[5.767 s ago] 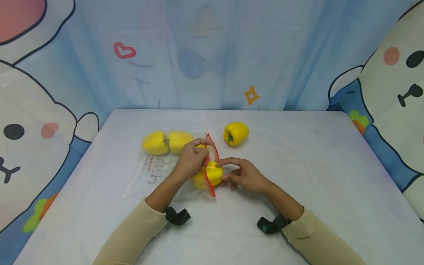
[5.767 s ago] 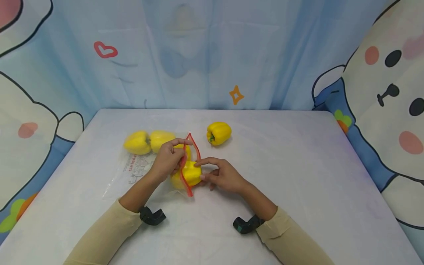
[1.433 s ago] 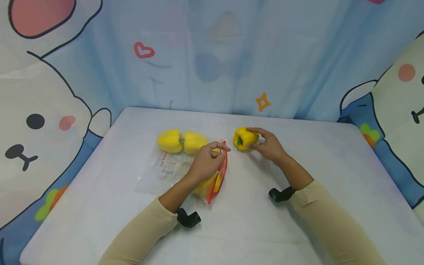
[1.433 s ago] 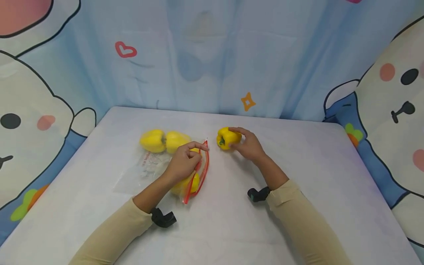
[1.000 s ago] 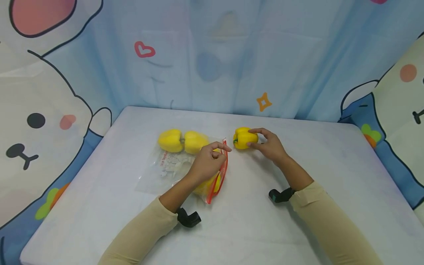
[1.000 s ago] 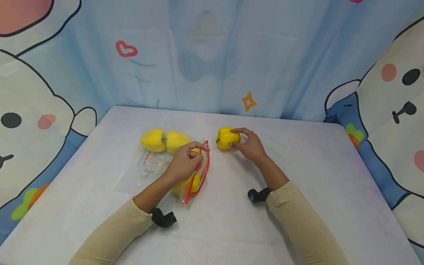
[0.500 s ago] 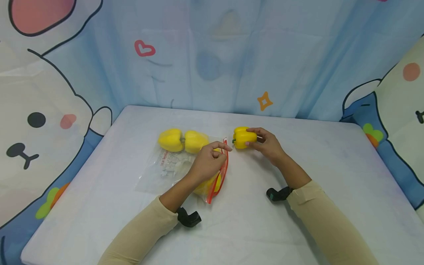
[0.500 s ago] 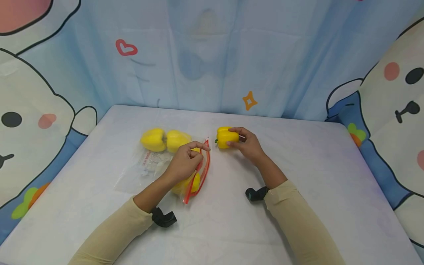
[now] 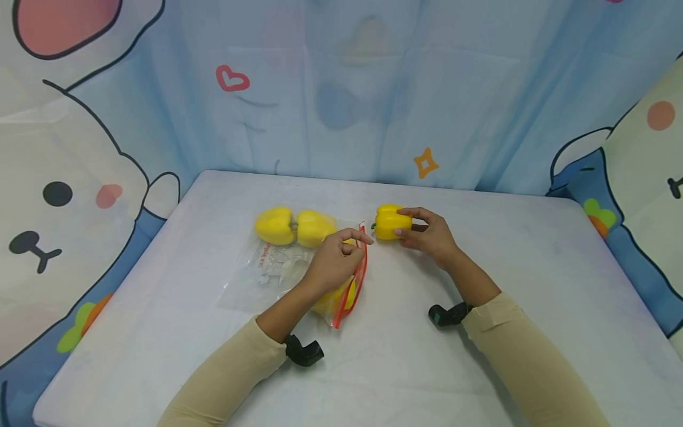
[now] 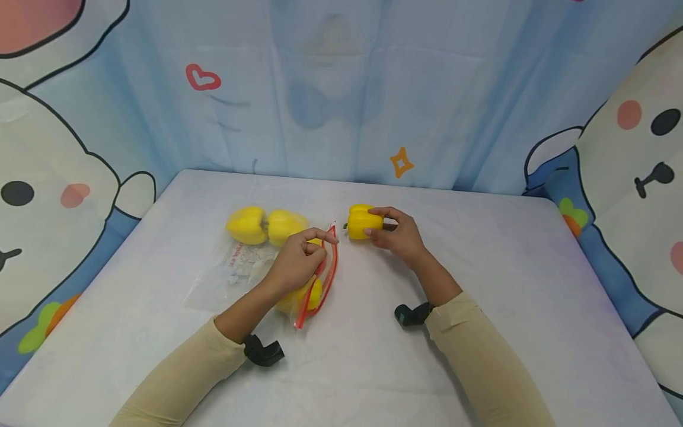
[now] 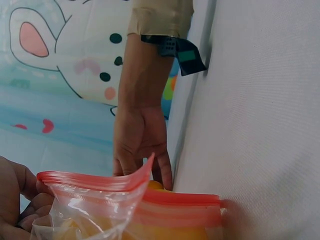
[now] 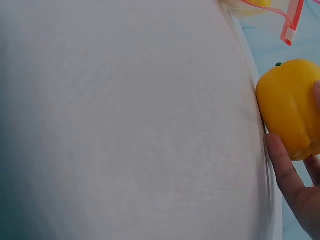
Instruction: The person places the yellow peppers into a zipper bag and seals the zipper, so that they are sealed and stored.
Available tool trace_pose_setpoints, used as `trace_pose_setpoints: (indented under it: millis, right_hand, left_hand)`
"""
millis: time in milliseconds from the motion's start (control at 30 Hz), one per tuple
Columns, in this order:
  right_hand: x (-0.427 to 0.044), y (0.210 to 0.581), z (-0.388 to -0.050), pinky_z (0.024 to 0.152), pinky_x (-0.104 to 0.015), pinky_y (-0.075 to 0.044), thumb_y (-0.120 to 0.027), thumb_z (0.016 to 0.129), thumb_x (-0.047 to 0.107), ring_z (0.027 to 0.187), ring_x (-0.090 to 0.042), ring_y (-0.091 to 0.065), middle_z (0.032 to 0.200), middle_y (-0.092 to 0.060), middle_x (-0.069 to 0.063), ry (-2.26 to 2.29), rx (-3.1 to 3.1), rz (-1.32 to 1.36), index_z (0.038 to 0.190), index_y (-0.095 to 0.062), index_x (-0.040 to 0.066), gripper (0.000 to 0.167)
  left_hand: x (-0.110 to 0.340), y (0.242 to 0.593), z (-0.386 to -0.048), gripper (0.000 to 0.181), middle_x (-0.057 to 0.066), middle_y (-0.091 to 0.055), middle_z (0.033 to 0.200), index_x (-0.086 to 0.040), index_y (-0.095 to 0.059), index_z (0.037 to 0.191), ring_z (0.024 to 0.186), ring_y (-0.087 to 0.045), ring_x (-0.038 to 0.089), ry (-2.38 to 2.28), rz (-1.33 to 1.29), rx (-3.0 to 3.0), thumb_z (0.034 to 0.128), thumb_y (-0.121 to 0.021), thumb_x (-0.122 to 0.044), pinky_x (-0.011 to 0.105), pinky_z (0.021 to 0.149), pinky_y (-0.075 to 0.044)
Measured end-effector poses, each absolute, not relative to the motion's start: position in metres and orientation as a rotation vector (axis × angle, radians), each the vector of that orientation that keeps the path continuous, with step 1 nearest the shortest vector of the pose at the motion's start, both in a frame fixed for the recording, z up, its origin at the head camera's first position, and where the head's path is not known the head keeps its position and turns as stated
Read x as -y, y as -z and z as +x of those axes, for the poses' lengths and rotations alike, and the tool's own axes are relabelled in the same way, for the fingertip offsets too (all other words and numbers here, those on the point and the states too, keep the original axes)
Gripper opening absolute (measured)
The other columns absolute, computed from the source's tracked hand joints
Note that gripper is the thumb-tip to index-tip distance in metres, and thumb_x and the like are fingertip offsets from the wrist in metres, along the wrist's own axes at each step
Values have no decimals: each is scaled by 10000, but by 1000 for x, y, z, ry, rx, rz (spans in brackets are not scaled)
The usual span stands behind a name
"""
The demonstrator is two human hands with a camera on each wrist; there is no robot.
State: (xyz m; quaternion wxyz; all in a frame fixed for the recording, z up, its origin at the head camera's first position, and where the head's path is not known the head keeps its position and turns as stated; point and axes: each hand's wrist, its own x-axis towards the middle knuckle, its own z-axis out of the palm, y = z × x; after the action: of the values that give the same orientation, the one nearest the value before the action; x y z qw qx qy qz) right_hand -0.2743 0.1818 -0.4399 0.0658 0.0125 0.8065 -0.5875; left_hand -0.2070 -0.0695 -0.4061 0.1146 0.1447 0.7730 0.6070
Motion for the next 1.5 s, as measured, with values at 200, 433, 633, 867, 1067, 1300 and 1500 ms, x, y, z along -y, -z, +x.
trace_pose_setpoints:
  millis: [200, 433, 633, 867, 1067, 1300, 1500]
  right_hand:
    - [-180, 440, -272, 784, -268, -591, -765, 840, 143, 1246, -348, -523, 1497, -382, -115, 1785, -2452, 6, 1349, -562, 113, 549]
    - [-180, 440, -272, 763, -246, -590, -761, 845, 165, 1351, -370, -433, 1513, -394, -102, 1722, -2498, -28, 1323, -587, 95, 514]
    - [-178, 439, -273, 820, -256, -577, -724, 879, 151, 1433, -362, -368, 1562, -352, -100, 1722, -2439, -79, 1389, -533, 92, 548]
    - [-172, 438, -272, 817, -262, -578, -721, 877, 119, 1427, -381, -369, 1557, -360, -107, 1693, -2465, -97, 1395, -531, 115, 552]
    - [-168, 441, -275, 712, -241, -588, -736, 860, 110, 1391, -350, -437, 1518, -411, -135, 1656, -2521, -96, 1396, -527, 147, 577]
    - [-165, 443, -276, 951, -399, -533, -756, 845, 122, 1357, -378, -474, 1490, -443, -126, 1645, -2605, -109, 1358, -576, 138, 544]
    - [-165, 445, -274, 933, -361, -534, -747, 855, 128, 1370, -368, -464, 1505, -425, -127, 1672, -2595, -114, 1369, -567, 121, 545]
  left_hand:
    - [69, 407, -207, 278, -4, -380, 487, -209, -658, 1100, 384, -240, 157, -1790, 431, -2259, 897, -480, -143, 241, 379, -207]
    - [69, 407, -206, 271, -6, -369, 498, -209, -654, 1111, 387, -249, 160, -1786, 426, -2250, 907, -488, -145, 235, 381, -222]
    - [70, 407, -207, 273, 2, -387, 500, -201, -650, 1118, 379, -253, 158, -1780, 444, -2248, 908, -485, -143, 233, 374, -224]
    - [70, 407, -207, 275, 17, -430, 505, -203, -650, 1118, 374, -267, 158, -1767, 433, -2256, 907, -486, -140, 230, 374, -232]
    - [70, 406, -208, 270, 11, -402, 502, -199, -650, 1118, 376, -265, 155, -1765, 434, -2242, 913, -485, -136, 233, 378, -234]
    - [69, 406, -208, 264, 15, -409, 509, -200, -651, 1113, 377, -270, 154, -1753, 413, -2249, 914, -489, -137, 232, 380, -242]
    - [69, 405, -207, 264, 7, -407, 506, -199, -648, 1113, 382, -268, 157, -1745, 407, -2248, 912, -490, -135, 232, 382, -240]
